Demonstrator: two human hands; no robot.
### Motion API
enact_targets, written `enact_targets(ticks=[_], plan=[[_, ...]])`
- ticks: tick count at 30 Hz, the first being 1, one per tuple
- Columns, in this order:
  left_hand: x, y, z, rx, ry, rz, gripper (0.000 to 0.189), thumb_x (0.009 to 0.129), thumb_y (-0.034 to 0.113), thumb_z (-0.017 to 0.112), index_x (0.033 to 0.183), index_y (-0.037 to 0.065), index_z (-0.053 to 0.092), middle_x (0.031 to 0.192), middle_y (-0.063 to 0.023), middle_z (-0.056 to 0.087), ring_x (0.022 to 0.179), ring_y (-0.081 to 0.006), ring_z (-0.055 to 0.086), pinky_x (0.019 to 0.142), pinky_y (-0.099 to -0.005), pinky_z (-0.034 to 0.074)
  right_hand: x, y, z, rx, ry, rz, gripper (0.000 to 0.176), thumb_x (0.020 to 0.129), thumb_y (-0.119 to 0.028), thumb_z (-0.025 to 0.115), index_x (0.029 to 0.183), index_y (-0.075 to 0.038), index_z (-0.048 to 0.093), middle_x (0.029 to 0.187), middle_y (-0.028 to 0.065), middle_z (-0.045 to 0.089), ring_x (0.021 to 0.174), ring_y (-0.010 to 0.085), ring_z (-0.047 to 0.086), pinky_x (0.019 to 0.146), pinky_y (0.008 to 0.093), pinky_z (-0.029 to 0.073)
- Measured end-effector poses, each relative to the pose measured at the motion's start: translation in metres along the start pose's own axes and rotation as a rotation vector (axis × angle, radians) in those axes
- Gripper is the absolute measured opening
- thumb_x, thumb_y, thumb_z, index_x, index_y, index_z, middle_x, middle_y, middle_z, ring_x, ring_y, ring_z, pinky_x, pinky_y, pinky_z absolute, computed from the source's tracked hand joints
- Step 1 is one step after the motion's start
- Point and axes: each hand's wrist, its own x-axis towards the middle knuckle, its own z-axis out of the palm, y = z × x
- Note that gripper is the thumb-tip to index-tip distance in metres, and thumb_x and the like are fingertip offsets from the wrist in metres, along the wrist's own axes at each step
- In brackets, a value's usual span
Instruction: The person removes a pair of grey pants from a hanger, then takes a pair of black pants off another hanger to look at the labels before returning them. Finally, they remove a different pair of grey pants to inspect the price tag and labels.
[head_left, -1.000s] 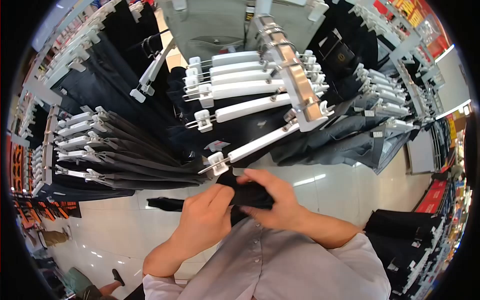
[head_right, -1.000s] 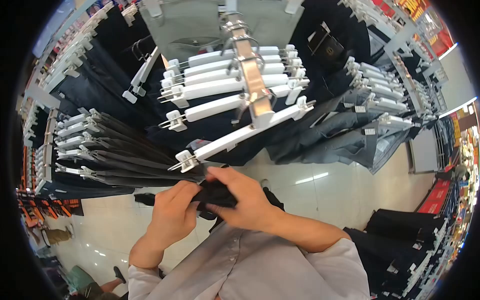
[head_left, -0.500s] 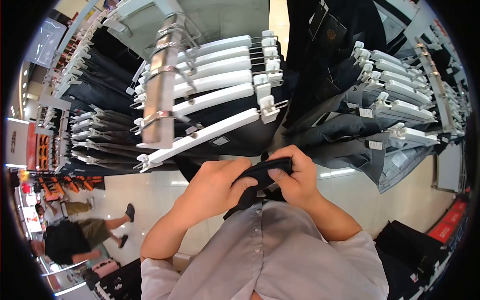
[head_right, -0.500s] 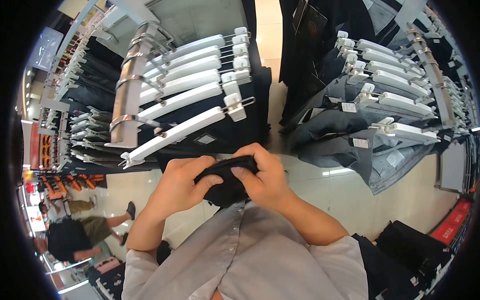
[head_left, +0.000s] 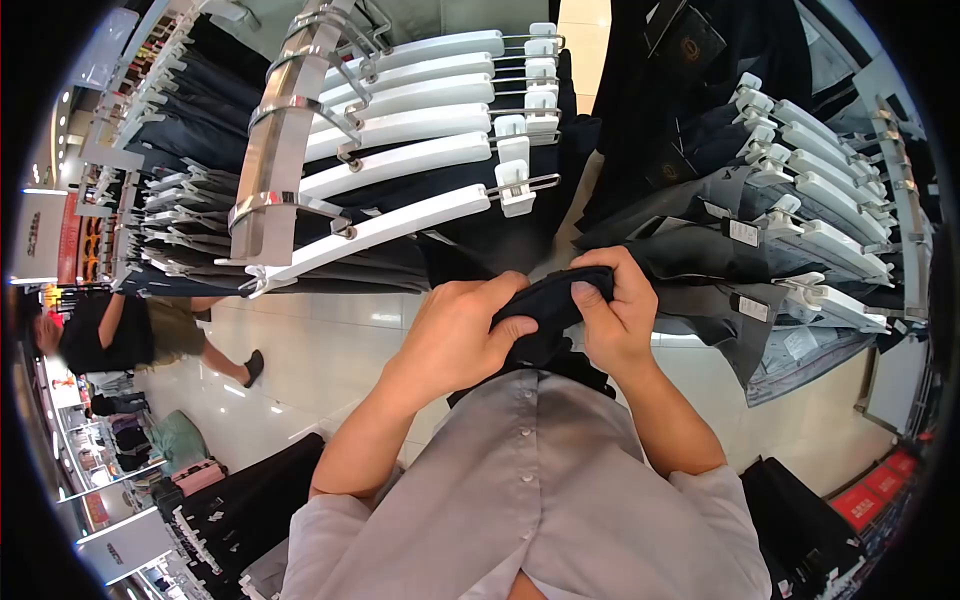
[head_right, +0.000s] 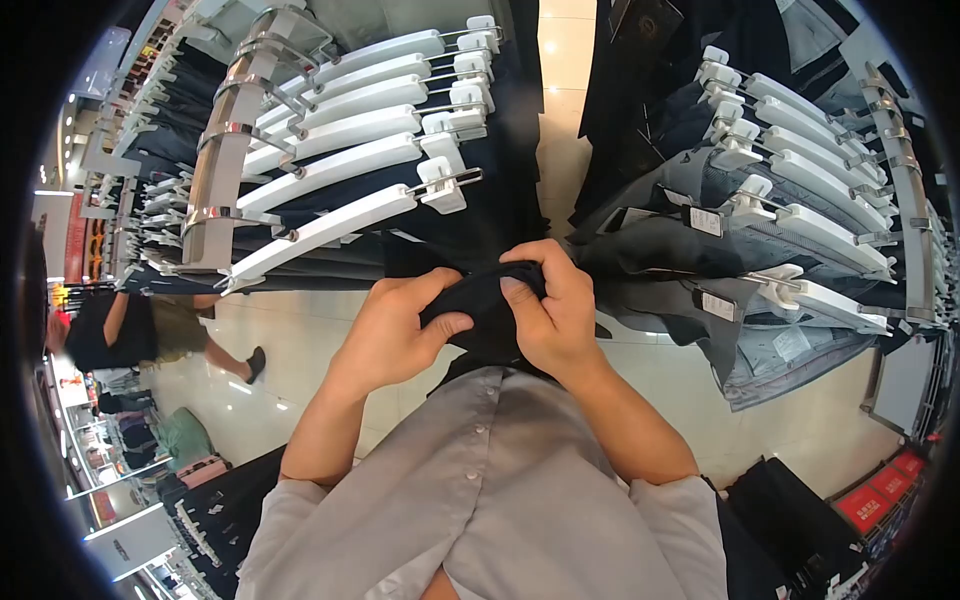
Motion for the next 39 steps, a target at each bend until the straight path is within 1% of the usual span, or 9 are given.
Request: enact_targets(ticks=[4,7,12,18,21,23,28,34,39], plan=[[0.006,-0.022,-0.006,0.016,0.044,0.098,0.015,0.081,0.004,0.067,0.094,0.000,0.062,0.071,-0.0198,0.060,0.064,-0.0378,0.060,0.055,-0.0387,0.045,0.013,-0.017,0.001,-0.117,-0.114,0.015,0.014,0.083,0.000,0.062,0.097,0.000,0.058,0.075,0.0116,0.062,0.067,0.0191,0.062,0.064,0.0280,0.047],[0.009,-0.031,-0.017,0.100,0.029,0.141,0.013,0.081,0.004,0.066,0.093,0.000,0.062,0.069,-0.0190,0.059,0.062,-0.0381,0.058,0.054,-0.0400,0.044,0.020,-0.017,-0.006,-0.145,-0.238,0.162,0.014,0.083,-0.001,0.062,0.097,-0.001,0.058,0.075,0.0130,0.061,0.066,0.0201,0.063,0.063,0.0290,0.048],[0.013,-0.035,-0.014,0.102,0.036,0.225,0.012,0.083,0.005,0.065,0.092,-0.001,0.062,0.068,-0.0190,0.058,0.062,-0.0388,0.057,0.056,-0.0406,0.043,0.021,-0.008,-0.009,-0.072,-0.189,0.247,0.012,0.083,0.002,0.062,0.094,0.000,0.058,0.074,0.0050,0.060,0.069,0.0096,0.056,0.064,0.0243,0.045],[0.025,-0.044,-0.015,0.005,-0.068,0.230,0.015,0.084,0.006,0.064,0.095,-0.003,0.064,0.071,-0.0222,0.059,0.066,-0.0404,0.058,0.058,-0.0403,0.045,0.023,-0.012,-0.015,-0.014,-0.289,0.345,0.023,0.082,-0.001,0.066,0.103,-0.001,0.058,0.091,0.0045,0.061,0.082,0.0117,0.058,0.070,0.0256,0.048],[0.031,-0.043,-0.018,0.013,-0.072,0.240,0.017,0.084,0.006,0.063,0.097,-0.005,0.065,0.074,-0.0238,0.060,0.069,-0.0412,0.059,0.060,-0.0404,0.046,0.041,-0.020,-0.020,0.016,-0.281,0.213,0.036,0.079,-0.004,0.069,0.113,-0.002,0.056,0.103,0.0062,0.061,0.095,0.0145,0.059,0.078,0.0289,0.049],[0.035,-0.044,-0.017,0.021,-0.083,0.236,0.018,0.084,0.006,0.063,0.098,-0.005,0.065,0.077,-0.0244,0.062,0.071,-0.0417,0.060,0.062,-0.0407,0.047,0.058,-0.034,-0.020,-0.128,-0.216,0.127,0.045,0.076,-0.007,0.071,0.119,-0.003,0.056,0.112,0.0079,0.062,0.104,0.0175,0.059,0.085,0.0330,0.048],[0.038,-0.053,-0.016,0.048,-0.079,0.226,0.018,0.085,0.008,0.064,0.098,-0.004,0.066,0.077,-0.0240,0.063,0.073,-0.0420,0.060,0.066,-0.0420,0.047,0.092,-0.056,0.001,-0.472,-0.337,-0.100,0.044,0.078,-0.011,0.073,0.117,-0.001,0.058,0.097,0.0128,0.066,0.092,0.0209,0.064,0.079,0.0329,0.050],[0.035,-0.057,-0.019,0.095,-0.091,0.125,0.015,0.086,0.012,0.062,0.096,0.000,0.066,0.077,-0.0209,0.062,0.074,-0.0387,0.058,0.068,-0.0421,0.046,0.108,-0.061,0.007,-0.489,-0.612,0.060,0.036,0.078,-0.013,0.074,0.109,0.001,0.061,0.083,0.0146,0.065,0.075,0.0232,0.062,0.071,0.0326,0.049],[0.033,-0.057,-0.020,0.108,-0.063,0.139,0.015,0.086,0.012,0.059,0.092,0.000,0.066,0.082,-0.0194,0.064,0.082,-0.0381,0.062,0.074,-0.0448,0.048,0.112,-0.066,0.010,-0.608,-0.713,-0.023,0.029,0.079,-0.015,0.074,0.099,0.002,0.064,0.079,0.0132,0.063,0.069,0.0215,0.059,0.068,0.0322,0.049]])
